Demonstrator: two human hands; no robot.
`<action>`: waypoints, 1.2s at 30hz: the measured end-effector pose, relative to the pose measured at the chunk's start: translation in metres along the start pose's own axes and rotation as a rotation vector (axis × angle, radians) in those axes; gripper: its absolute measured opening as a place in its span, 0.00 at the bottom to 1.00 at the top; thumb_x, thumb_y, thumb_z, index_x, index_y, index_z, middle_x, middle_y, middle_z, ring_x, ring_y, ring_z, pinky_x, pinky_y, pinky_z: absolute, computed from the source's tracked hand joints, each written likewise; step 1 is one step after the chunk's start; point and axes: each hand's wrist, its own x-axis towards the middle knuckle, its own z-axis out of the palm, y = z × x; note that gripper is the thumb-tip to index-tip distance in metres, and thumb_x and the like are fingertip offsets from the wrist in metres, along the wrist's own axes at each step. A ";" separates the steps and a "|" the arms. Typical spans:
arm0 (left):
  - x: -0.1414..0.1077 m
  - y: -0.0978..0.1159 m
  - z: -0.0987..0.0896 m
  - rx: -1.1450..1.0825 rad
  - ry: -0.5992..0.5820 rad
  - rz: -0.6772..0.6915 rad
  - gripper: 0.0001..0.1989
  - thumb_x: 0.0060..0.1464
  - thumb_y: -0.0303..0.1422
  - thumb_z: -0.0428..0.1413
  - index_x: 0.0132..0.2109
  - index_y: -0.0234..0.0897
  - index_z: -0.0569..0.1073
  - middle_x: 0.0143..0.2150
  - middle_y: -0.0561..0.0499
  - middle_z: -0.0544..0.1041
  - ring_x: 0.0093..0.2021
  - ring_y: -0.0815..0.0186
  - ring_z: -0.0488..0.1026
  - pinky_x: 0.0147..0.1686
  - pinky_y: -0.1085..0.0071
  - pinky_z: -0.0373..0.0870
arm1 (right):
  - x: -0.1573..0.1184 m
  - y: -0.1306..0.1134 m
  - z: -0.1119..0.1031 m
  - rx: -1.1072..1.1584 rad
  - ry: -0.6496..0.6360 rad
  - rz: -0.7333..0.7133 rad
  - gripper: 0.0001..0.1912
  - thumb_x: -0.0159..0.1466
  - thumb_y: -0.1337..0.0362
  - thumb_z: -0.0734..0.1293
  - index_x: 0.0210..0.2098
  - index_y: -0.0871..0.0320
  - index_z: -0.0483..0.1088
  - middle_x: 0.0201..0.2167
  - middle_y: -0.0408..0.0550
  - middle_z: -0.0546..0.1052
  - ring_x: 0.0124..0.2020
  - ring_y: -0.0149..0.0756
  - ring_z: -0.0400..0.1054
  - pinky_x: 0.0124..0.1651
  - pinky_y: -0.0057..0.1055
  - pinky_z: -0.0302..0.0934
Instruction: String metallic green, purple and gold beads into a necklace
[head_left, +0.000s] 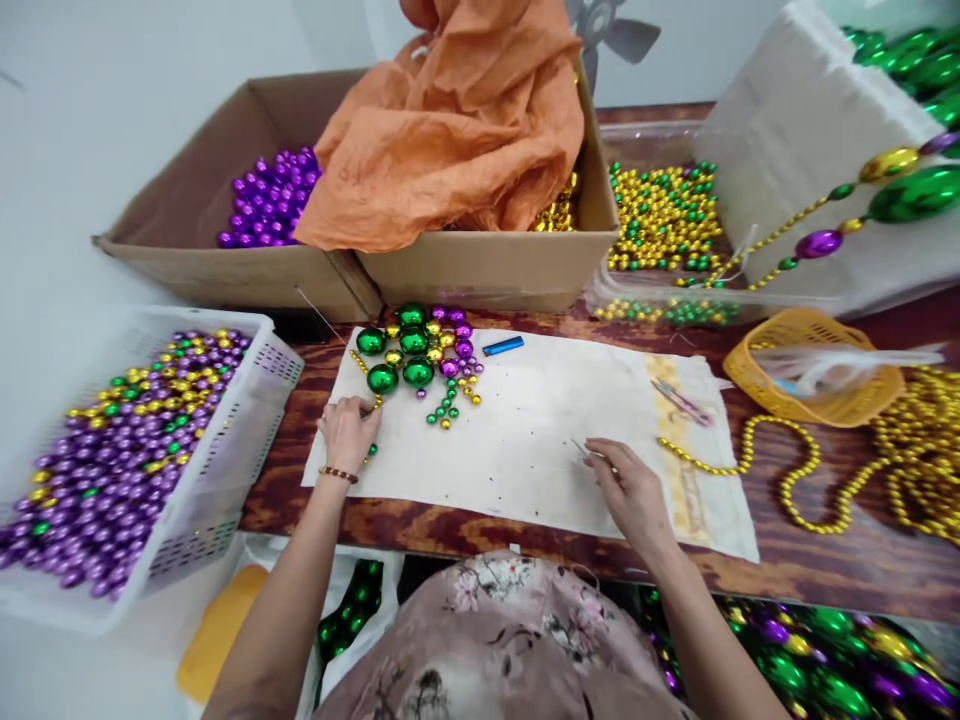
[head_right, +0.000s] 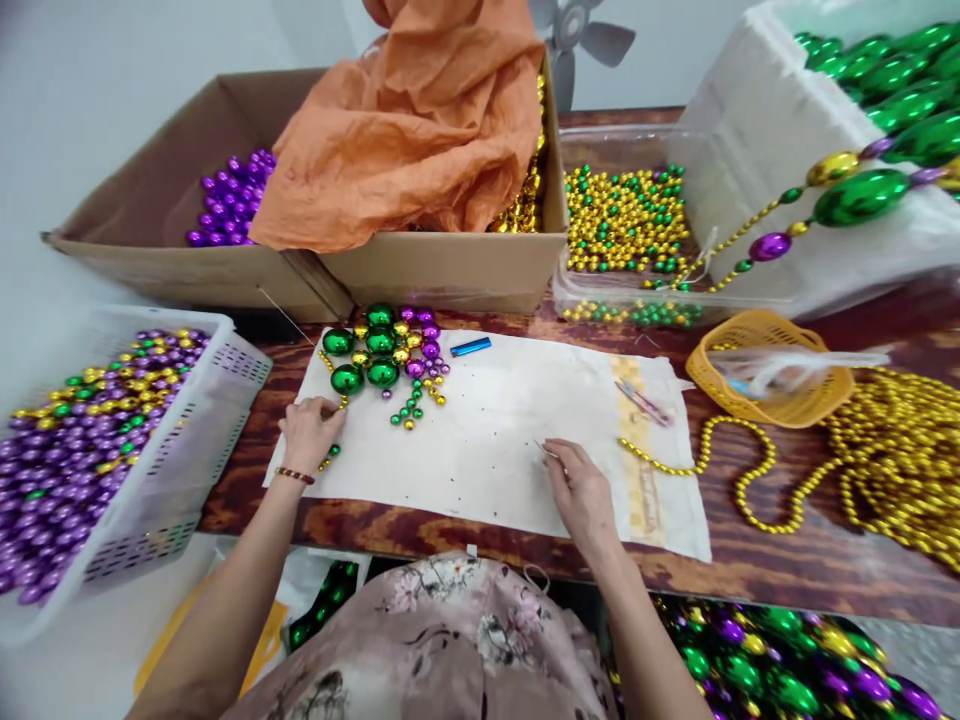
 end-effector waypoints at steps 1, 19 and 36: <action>0.001 -0.002 0.000 -0.011 0.000 0.002 0.11 0.60 0.38 0.53 0.39 0.37 0.76 0.48 0.38 0.78 0.53 0.43 0.67 0.50 0.48 0.63 | -0.003 0.002 -0.004 -0.010 0.007 0.009 0.14 0.69 0.58 0.60 0.44 0.56 0.74 0.49 0.56 0.78 0.44 0.45 0.76 0.45 0.42 0.73; -0.011 -0.016 -0.014 -0.069 0.178 -0.297 0.13 0.46 0.48 0.55 0.33 0.45 0.71 0.39 0.45 0.79 0.56 0.34 0.67 0.48 0.28 0.59 | -0.029 0.024 -0.062 -0.375 -0.212 0.247 0.09 0.68 0.64 0.62 0.38 0.55 0.74 0.37 0.46 0.79 0.38 0.38 0.74 0.37 0.29 0.59; -0.054 0.035 0.013 -0.239 0.411 0.160 0.18 0.61 0.41 0.51 0.55 0.43 0.69 0.47 0.44 0.77 0.53 0.45 0.72 0.57 0.39 0.62 | -0.030 0.033 -0.060 -0.421 -0.356 0.249 0.10 0.65 0.72 0.60 0.40 0.56 0.72 0.39 0.50 0.79 0.40 0.39 0.73 0.38 0.30 0.58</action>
